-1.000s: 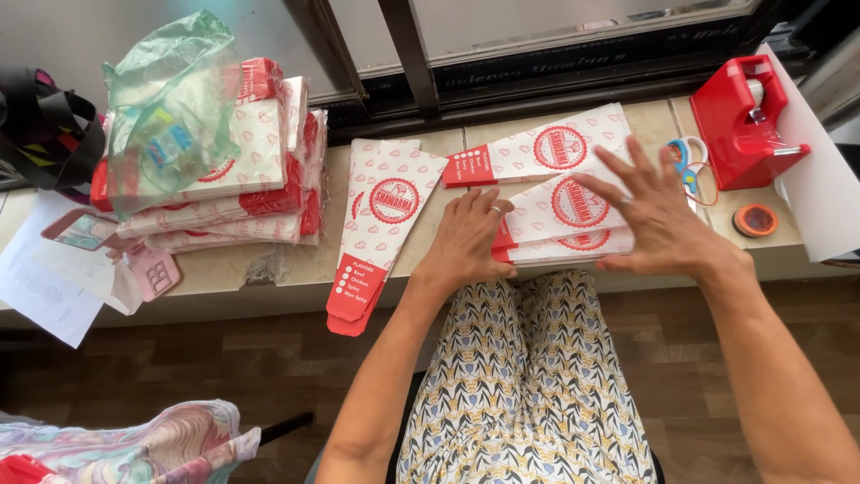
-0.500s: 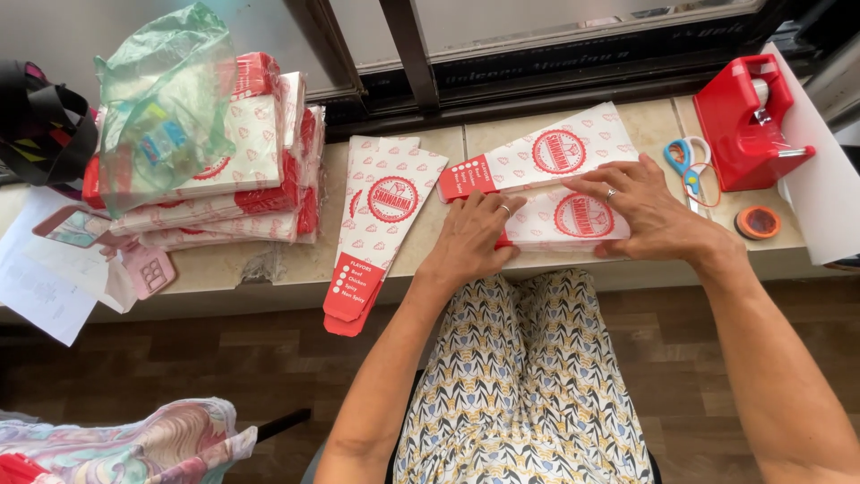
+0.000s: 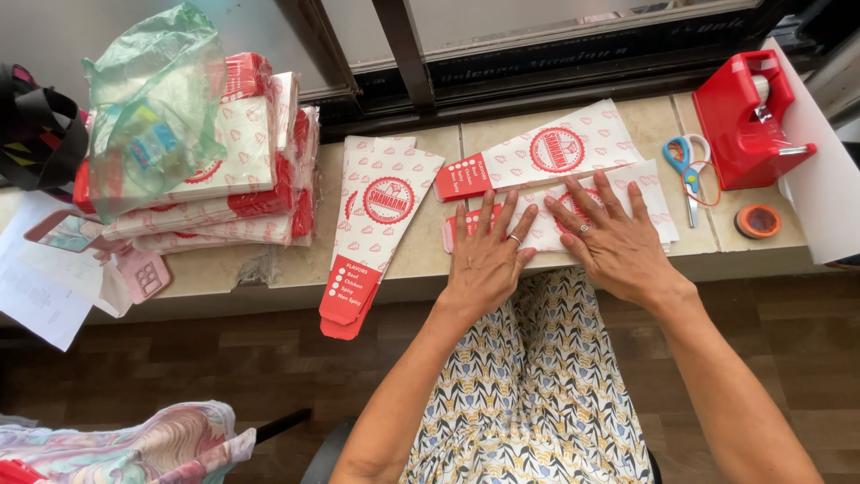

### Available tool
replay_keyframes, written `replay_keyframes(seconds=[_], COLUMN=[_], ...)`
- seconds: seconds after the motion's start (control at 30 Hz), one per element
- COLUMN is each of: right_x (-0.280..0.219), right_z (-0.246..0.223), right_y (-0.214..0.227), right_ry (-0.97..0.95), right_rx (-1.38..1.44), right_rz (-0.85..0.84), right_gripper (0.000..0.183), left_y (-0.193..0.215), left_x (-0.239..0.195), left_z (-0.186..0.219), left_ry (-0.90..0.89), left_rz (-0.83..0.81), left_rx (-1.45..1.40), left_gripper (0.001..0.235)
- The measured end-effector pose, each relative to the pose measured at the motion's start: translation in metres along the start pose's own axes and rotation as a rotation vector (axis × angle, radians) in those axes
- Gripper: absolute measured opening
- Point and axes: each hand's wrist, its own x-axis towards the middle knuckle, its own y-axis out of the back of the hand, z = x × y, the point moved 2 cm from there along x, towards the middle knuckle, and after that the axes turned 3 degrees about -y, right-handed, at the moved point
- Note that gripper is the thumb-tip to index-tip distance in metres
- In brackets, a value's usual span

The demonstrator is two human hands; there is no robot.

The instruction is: The person repeatedly folds red and white branded paper cones by hand on a tiled countertop. They pick up a cone, fold it into a narrow shape, and place it on a growing stack. The process is repeated continuously throughout the clip.

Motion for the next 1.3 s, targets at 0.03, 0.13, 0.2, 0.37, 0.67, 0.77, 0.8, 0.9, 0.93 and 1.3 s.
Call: replay_keyframes(seconds=[0.03,0.13,0.2,0.37,0.67,0.77,0.8,0.9,0.93,1.3], right_x=[0.001,0.0,-0.002,-0.011,-0.012,-0.016,-0.017,-0.02,-0.02,-0.023], right_z=[0.0,0.001,0.0,0.039,0.046,0.047,0.05,0.055,0.057,0.062], right_y=[0.0,-0.003,0.0,0.005,0.002,0.01,0.009,0.008,0.009,0.016], right_ry=[-0.007,-0.035,-0.071,-0.178,-0.157,-0.118,-0.121,-0.113,-0.1,-0.085], right_rx=[0.005,0.0,0.022,0.009,0.055,0.183,0.287,0.438,0.488,0.688], right_rz=[-0.022,-0.056,-0.096,-0.068,-0.005,-0.064,-0.031,0.008,0.017,0.066], right_gripper=[0.063,0.067,0.074,0.102,0.107,0.094,0.091,0.088,0.087,0.086], left_y=[0.0,0.003,-0.001,0.001,0.021,0.031,0.026,-0.005,-0.018,0.056], left_x=[0.0,0.002,-0.002,0.003,0.008,0.041,0.056,0.102,0.119,0.112], left_z=[-0.001,-0.001,-0.003,-0.005,-0.046,-0.062,-0.07,-0.091,-0.098,-0.101], left_ry=[0.012,0.048,0.056,0.044,-0.052,-0.064,-0.05,0.022,0.079,0.065], left_rz=[-0.011,-0.063,-0.077,-0.079,0.409,0.528,0.405,0.131,-0.021,0.258], left_rx=[-0.01,-0.055,-0.069,-0.08,-0.691,-0.493,-0.378,-0.176,-0.084,-0.555], left_gripper=[0.06,0.061,0.061,0.059,0.055,0.035,0.042,0.066,0.081,0.07])
